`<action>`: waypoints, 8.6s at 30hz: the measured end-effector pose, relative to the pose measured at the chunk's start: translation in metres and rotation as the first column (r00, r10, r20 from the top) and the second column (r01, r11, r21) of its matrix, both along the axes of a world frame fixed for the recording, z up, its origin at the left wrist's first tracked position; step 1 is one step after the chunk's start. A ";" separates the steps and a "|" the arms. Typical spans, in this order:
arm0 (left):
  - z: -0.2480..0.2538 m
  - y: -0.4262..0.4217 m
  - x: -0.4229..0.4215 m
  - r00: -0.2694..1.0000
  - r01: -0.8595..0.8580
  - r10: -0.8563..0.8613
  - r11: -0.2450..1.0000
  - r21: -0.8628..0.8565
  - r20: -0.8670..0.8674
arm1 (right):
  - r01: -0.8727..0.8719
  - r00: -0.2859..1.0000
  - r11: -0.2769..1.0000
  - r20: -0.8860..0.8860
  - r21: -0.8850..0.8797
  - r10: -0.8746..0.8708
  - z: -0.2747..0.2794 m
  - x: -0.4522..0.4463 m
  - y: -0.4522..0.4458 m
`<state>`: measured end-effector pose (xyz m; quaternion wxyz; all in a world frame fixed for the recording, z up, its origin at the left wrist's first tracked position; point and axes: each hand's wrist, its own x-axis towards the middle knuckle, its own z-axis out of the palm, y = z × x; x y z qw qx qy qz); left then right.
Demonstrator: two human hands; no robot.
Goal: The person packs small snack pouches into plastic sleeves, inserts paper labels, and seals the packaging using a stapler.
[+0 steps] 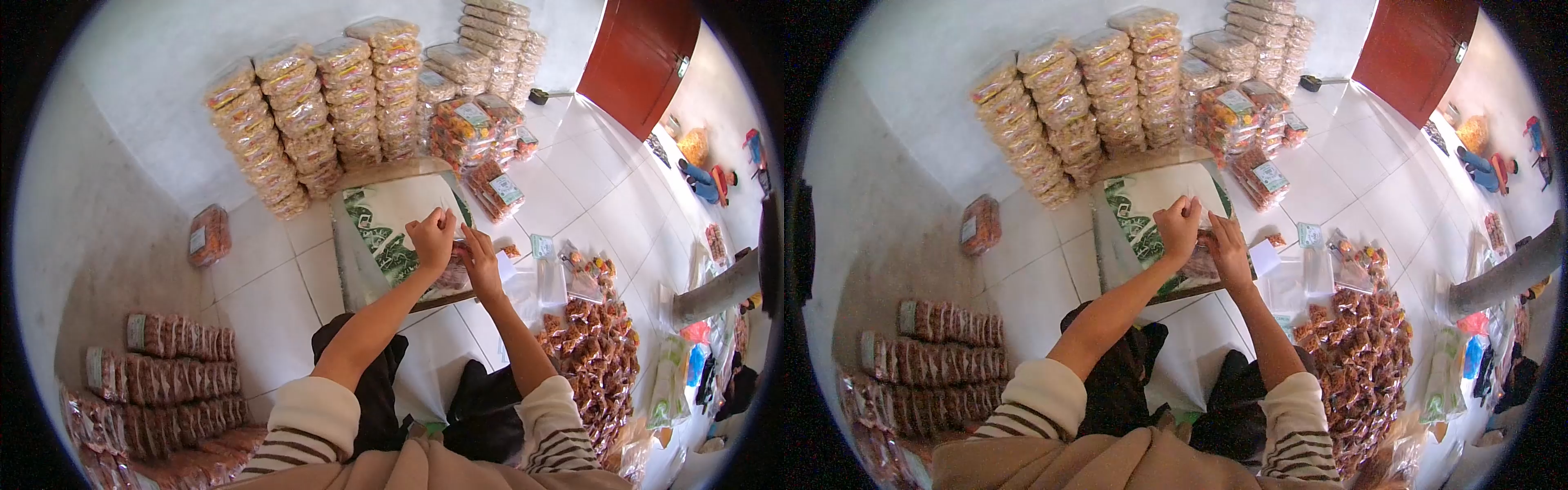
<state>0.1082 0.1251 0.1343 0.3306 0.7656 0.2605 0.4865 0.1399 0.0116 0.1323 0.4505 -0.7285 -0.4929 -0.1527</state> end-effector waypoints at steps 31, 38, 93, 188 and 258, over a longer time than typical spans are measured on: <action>-0.017 0.031 -0.029 0.675 0.705 -0.685 0.490 -0.512 0.274 | 0.096 0.800 0.982 -0.600 0.160 0.019 -0.038 0.016 0.019; -0.009 0.046 -0.028 0.793 0.575 -0.608 0.771 -0.273 -0.047 | 0.133 0.766 0.975 -0.642 0.178 0.013 -0.011 0.006 0.021; -0.027 0.121 -0.042 0.843 0.532 -0.522 0.777 -0.337 0.129 | 0.080 0.934 0.996 -0.348 -0.031 -0.086 0.008 0.027 0.021; -0.023 0.011 -0.039 0.895 0.418 -0.351 0.876 0.240 -0.276 | -0.003 0.973 0.998 -0.229 0.064 0.017 -0.007 0.020 0.023; -0.013 0.045 -0.019 0.949 0.288 -0.258 0.944 0.160 -0.183 | 0.195 0.894 0.965 -0.437 0.177 -0.100 -0.021 0.017 0.049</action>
